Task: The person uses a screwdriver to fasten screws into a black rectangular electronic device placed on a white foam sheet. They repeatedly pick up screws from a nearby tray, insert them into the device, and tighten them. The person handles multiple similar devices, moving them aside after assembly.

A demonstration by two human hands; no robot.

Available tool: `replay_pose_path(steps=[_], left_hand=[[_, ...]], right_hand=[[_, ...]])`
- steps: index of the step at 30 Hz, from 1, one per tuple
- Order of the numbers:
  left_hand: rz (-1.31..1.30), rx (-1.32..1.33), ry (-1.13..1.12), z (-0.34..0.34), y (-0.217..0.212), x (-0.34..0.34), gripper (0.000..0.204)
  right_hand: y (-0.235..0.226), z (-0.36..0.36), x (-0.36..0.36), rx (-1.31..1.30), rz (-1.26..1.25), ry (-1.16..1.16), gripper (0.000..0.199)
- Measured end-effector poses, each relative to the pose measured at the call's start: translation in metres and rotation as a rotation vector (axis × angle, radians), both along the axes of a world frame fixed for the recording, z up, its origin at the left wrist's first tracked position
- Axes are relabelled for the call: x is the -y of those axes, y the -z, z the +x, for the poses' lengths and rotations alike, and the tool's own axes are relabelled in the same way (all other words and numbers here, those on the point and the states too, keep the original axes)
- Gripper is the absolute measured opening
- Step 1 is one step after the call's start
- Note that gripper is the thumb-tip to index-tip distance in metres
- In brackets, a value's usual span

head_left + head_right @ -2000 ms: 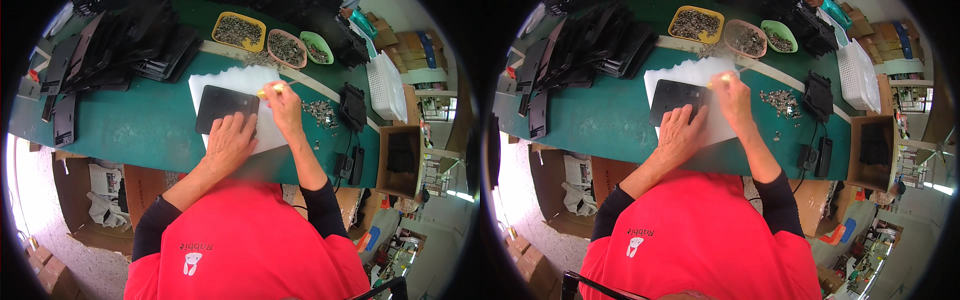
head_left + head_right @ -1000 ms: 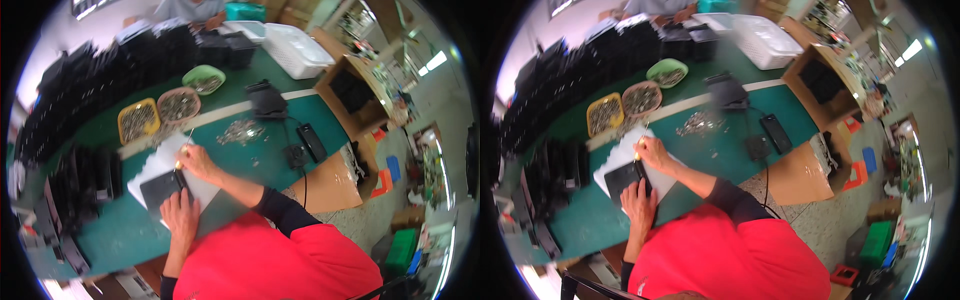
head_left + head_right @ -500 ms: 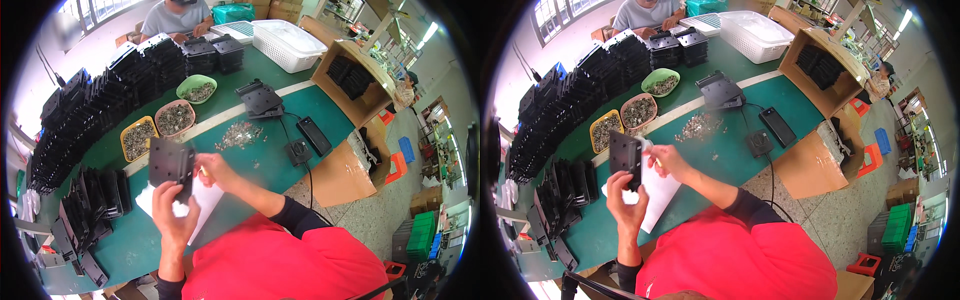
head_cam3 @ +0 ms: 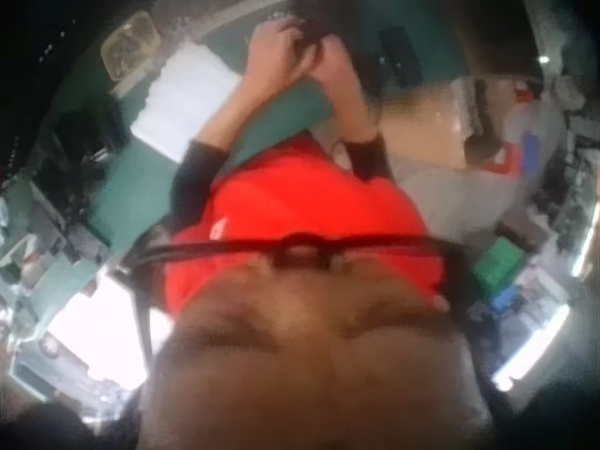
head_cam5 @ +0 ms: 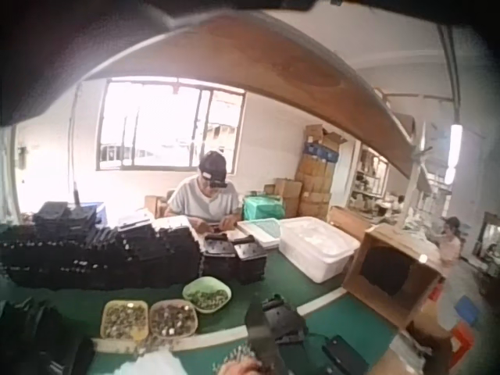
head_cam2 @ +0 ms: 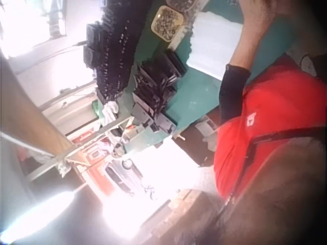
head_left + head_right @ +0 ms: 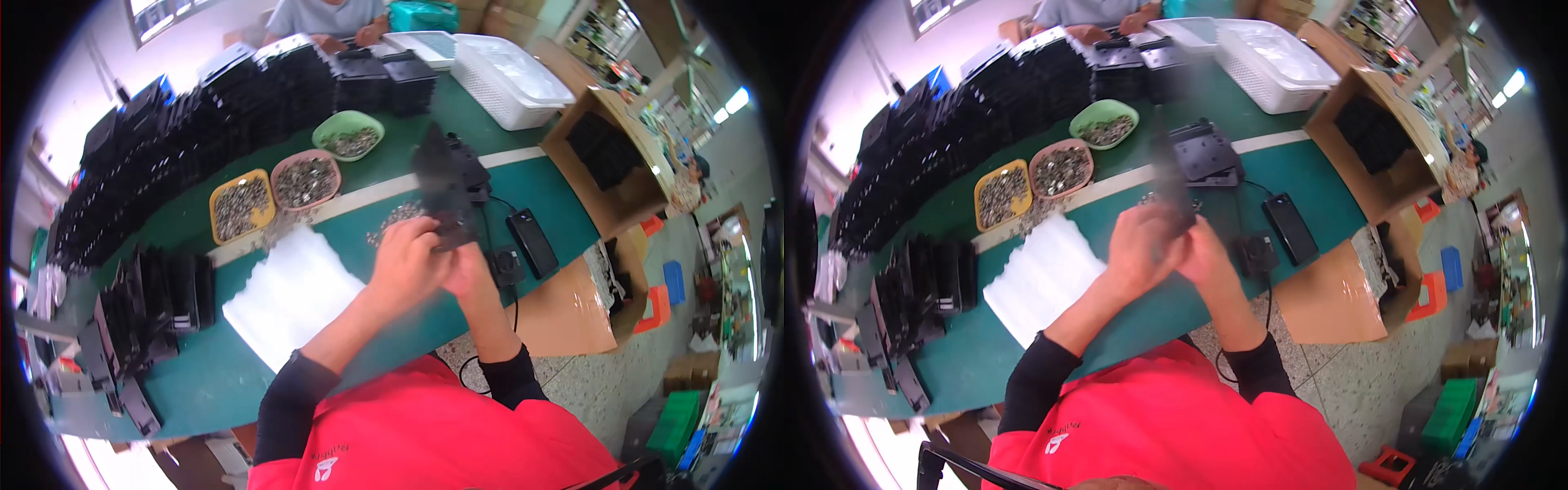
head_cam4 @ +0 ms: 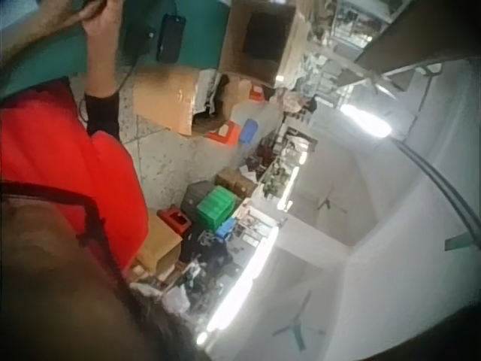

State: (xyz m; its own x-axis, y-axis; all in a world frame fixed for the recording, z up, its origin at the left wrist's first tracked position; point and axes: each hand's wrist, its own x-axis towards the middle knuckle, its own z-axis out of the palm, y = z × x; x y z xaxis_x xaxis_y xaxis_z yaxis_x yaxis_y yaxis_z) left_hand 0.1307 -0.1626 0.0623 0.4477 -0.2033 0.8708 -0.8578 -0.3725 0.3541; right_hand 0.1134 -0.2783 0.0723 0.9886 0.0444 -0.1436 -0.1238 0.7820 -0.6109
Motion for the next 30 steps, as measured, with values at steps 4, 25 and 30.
replay_pose_path(steps=[4, 25, 30], left_hand=[[0.099, -0.060, -0.137, -0.015, -0.024, -0.006, 0.041], [-0.076, -0.693, -0.311, -0.103, 0.055, -0.133, 0.032], [-0.113, -0.641, -0.422, -0.128, 0.046, -0.177, 0.025]], right_hand=[[-0.007, 0.033, 0.051, 0.015, -0.237, 0.004, 0.027], [0.002, 0.162, 0.150, -0.130, -1.485, 0.081, 0.032], [0.028, 0.185, 0.190, -0.104, -1.341, 0.132, 0.024]])
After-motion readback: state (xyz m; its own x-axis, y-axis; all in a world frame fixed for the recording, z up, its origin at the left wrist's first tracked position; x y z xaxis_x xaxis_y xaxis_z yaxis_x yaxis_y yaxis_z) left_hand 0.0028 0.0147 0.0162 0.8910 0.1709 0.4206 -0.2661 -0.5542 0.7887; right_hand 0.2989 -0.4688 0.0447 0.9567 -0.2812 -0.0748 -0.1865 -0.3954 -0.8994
